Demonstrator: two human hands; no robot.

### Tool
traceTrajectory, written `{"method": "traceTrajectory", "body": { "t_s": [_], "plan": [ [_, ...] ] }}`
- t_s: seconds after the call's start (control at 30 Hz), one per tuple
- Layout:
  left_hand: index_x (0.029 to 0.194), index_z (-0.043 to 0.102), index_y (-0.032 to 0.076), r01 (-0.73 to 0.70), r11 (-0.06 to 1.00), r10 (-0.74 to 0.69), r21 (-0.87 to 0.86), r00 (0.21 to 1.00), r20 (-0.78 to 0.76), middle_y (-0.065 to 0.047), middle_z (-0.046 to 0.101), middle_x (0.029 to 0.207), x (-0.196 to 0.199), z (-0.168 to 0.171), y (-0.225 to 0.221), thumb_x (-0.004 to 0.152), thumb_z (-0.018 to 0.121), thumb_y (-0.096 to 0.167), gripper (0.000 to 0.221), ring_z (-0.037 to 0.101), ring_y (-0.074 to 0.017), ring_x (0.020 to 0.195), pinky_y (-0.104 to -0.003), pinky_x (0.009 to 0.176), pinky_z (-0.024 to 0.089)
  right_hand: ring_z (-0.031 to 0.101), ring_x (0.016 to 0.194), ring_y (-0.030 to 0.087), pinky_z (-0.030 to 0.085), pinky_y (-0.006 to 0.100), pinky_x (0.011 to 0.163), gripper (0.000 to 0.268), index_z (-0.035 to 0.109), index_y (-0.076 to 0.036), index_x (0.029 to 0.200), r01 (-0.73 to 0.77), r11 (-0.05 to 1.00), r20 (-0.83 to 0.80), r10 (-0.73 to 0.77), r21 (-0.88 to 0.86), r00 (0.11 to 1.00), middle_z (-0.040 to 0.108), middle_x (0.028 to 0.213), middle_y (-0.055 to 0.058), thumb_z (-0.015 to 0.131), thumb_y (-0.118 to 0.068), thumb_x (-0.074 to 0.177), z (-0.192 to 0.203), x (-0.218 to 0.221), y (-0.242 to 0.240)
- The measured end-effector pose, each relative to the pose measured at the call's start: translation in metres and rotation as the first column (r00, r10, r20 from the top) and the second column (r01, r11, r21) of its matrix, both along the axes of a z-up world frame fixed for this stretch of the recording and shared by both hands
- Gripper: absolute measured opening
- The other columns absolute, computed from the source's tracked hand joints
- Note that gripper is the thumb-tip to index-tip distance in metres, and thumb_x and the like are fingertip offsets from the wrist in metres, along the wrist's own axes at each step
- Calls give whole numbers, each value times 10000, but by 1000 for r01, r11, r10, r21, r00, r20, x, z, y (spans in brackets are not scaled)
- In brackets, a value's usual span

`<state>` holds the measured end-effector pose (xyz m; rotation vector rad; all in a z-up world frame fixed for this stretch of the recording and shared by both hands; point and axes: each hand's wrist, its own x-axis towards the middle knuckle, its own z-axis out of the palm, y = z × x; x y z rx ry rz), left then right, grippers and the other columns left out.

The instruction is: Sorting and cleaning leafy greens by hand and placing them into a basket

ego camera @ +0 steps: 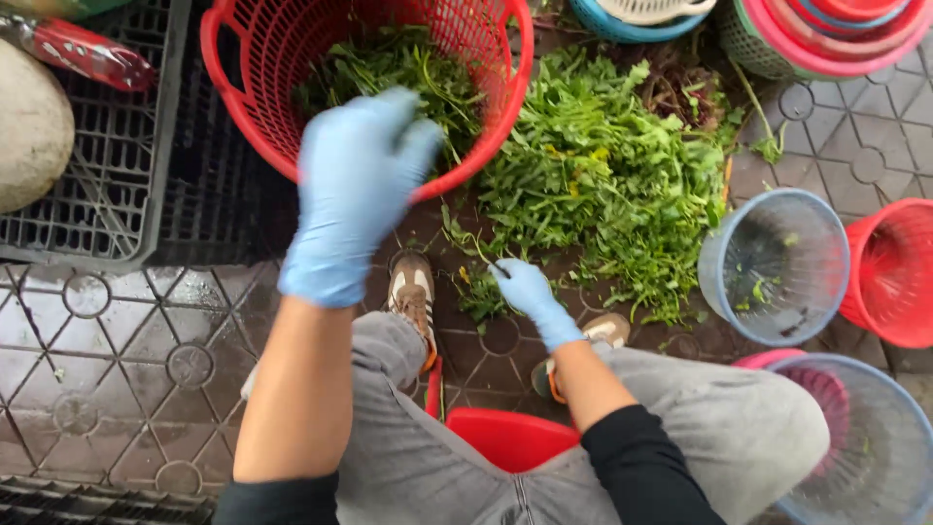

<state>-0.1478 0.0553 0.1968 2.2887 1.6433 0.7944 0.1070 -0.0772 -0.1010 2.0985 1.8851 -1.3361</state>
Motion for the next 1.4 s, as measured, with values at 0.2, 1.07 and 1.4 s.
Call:
{"method": "traceTrajectory", "body": {
  "t_s": [0.2,1.07,1.4],
  "plan": [
    [852,760,242,490,867,-400,88,791,-464,-35,715,962,106,-127,-48,826,723,262,50,597,-307,1109,-612,1103,316,617,1216,464,505,524,1056,308,729,-26,1212,214,958,-285,-154,193,946,714,1238,237,628,-66,923,170,22,-18],
    [714,733,94,291,957,-224,7,752,-621,-81,608,586,120,-54,-51,741,757,111,40,617,-289,634,-604,899,367,531,674,48,438,172,548,378,616,-251,1346,834,195,-633,-743,-517,-219,676,1244,-73,564,-459,1034,5,100,-22],
    [1073,635,115,-134,982,186,133,792,-581,-93,691,981,-10,-27,-1,987,655,608,501,671,-336,755,-465,809,432,340,429,127,310,302,417,163,648,-122,937,966,27,-384,-920,-256,-77,500,602,5,696,-266,996,-46,111,78]
  ]
}}
